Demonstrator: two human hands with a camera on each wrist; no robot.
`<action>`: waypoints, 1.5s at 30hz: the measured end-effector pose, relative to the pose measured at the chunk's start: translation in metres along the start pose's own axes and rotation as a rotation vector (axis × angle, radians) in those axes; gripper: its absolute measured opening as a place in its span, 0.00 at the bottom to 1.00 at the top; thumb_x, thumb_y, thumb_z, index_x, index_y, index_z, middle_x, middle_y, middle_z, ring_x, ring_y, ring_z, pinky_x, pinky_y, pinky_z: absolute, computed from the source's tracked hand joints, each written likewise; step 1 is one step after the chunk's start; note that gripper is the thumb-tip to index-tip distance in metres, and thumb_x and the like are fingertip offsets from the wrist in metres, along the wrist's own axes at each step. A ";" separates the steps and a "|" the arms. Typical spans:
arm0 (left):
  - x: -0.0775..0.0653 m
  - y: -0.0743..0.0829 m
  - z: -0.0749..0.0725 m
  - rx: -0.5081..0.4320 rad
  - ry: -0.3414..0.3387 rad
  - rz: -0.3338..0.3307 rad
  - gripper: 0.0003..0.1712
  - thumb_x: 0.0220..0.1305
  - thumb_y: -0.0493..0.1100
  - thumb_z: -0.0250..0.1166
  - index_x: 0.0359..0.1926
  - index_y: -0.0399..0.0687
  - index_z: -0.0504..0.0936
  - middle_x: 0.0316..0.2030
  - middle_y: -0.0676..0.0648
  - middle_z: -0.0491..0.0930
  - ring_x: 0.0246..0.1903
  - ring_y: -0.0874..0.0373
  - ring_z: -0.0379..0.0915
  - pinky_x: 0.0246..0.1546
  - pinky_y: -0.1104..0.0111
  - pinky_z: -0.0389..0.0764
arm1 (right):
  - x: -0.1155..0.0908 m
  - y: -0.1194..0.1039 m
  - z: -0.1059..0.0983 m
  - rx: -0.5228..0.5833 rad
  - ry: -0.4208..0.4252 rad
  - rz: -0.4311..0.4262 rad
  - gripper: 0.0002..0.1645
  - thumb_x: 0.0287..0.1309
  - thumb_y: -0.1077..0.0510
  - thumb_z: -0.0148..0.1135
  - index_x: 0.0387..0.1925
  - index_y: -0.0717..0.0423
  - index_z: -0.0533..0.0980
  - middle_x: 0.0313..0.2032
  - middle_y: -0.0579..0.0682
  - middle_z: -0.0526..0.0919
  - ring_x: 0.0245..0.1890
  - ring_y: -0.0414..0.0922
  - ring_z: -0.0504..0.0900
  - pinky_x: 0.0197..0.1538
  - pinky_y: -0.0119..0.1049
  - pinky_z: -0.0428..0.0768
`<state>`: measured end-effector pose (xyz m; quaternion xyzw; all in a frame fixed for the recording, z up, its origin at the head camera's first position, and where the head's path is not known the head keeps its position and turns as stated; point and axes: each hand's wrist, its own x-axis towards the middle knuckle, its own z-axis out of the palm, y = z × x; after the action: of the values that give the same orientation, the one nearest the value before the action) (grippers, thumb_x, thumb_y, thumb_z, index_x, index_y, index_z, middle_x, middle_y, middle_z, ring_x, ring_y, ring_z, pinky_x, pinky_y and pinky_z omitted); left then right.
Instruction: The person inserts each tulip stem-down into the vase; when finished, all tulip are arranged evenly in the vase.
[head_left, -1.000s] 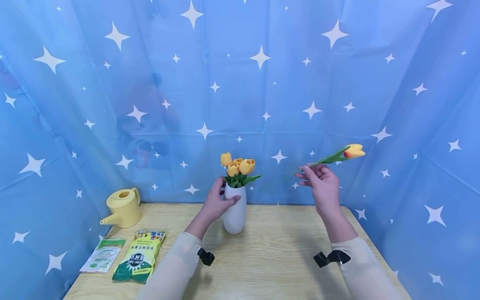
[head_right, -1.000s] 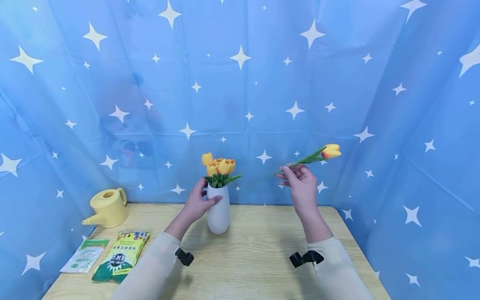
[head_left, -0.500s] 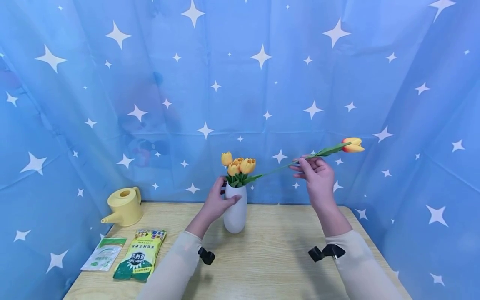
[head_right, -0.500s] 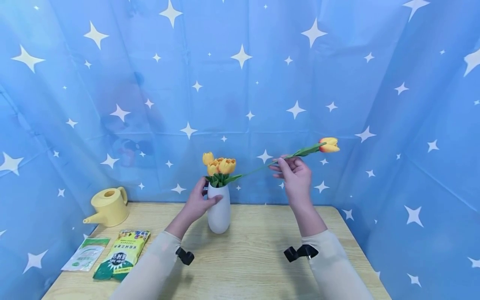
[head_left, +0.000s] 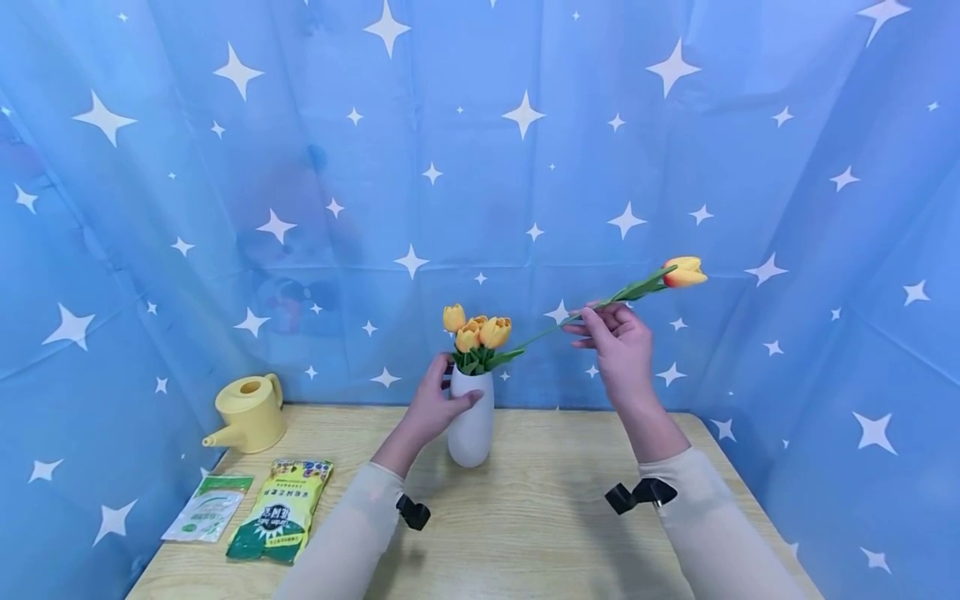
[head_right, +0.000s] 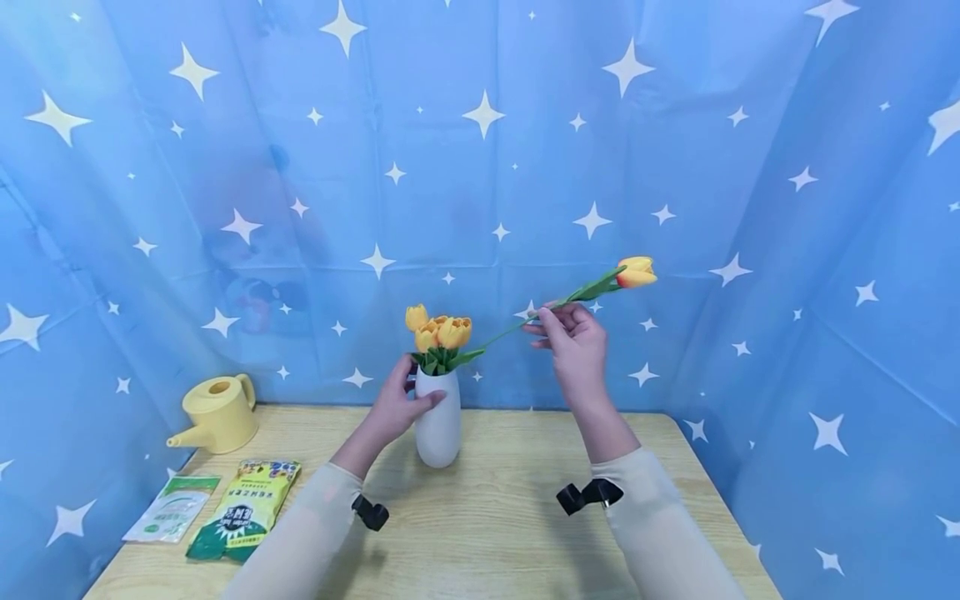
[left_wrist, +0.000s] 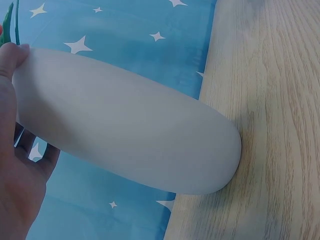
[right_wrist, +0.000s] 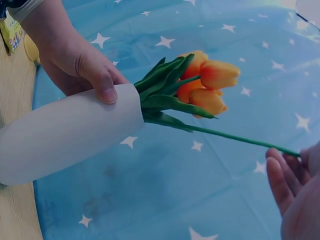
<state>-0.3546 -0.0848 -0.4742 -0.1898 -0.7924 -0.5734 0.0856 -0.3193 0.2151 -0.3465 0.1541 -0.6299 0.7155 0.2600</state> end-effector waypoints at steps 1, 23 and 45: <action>0.000 0.000 0.000 0.000 0.000 0.002 0.39 0.68 0.59 0.79 0.71 0.59 0.71 0.69 0.49 0.75 0.70 0.44 0.73 0.66 0.39 0.80 | 0.000 0.000 0.001 0.001 -0.002 -0.003 0.22 0.78 0.58 0.69 0.56 0.76 0.77 0.46 0.56 0.93 0.43 0.51 0.95 0.42 0.39 0.92; 0.001 -0.001 0.001 -0.013 0.003 -0.021 0.39 0.66 0.58 0.80 0.71 0.60 0.71 0.69 0.48 0.75 0.69 0.40 0.73 0.64 0.36 0.81 | 0.005 -0.012 0.018 -0.086 -0.049 -0.131 0.14 0.78 0.62 0.68 0.53 0.71 0.80 0.43 0.58 0.92 0.39 0.44 0.94 0.40 0.38 0.91; 0.001 -0.001 0.001 -0.012 0.006 0.001 0.37 0.67 0.57 0.80 0.70 0.60 0.71 0.68 0.49 0.75 0.69 0.42 0.73 0.64 0.38 0.81 | 0.007 -0.010 0.027 -0.141 -0.061 -0.166 0.13 0.78 0.62 0.69 0.51 0.71 0.80 0.43 0.63 0.91 0.38 0.42 0.93 0.40 0.37 0.91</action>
<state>-0.3561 -0.0842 -0.4750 -0.1888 -0.7886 -0.5787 0.0870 -0.3218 0.1905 -0.3301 0.2089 -0.6715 0.6402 0.3092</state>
